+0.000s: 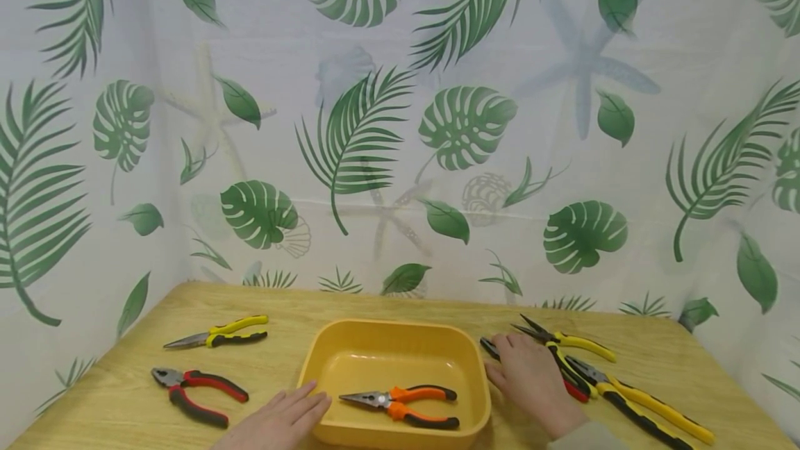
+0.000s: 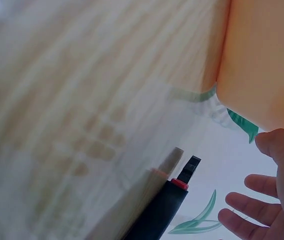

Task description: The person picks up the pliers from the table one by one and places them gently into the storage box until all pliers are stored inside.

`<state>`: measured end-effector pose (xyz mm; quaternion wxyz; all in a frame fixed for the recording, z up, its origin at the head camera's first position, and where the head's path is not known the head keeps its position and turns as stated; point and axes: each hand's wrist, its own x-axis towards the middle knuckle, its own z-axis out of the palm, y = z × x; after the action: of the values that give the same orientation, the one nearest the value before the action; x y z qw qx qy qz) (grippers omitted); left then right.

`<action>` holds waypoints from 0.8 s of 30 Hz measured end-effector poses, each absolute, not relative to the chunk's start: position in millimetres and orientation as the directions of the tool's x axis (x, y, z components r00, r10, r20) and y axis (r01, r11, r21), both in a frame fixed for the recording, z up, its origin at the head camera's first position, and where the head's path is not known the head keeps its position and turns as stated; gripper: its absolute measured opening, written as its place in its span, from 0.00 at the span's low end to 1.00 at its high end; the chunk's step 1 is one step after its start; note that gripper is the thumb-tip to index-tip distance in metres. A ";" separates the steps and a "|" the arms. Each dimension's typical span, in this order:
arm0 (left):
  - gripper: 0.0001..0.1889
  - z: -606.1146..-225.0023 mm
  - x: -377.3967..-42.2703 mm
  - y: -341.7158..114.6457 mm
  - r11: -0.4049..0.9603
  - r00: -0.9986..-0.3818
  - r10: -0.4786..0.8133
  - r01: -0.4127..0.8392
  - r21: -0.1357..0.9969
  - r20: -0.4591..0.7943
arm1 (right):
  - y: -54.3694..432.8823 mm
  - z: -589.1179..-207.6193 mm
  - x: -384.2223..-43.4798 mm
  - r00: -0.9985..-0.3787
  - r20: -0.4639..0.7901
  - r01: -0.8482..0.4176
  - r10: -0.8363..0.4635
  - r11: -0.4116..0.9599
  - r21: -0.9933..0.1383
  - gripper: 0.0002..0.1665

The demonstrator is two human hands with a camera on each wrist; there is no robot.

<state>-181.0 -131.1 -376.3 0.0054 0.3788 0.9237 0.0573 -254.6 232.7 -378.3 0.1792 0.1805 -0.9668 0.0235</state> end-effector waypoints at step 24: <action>0.39 -377.5 -180.8 -131.2 0.708 -0.714 0.699 0.698 0.109 0.036 | 236.9 -381.8 -259.1 -0.916 0.265 -0.308 -0.302 0.951 0.022 0.18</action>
<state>-180.8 -131.2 -377.5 0.0038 0.3781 0.9240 0.0572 -259.1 236.9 -381.8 0.1339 0.1558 -0.9786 0.0103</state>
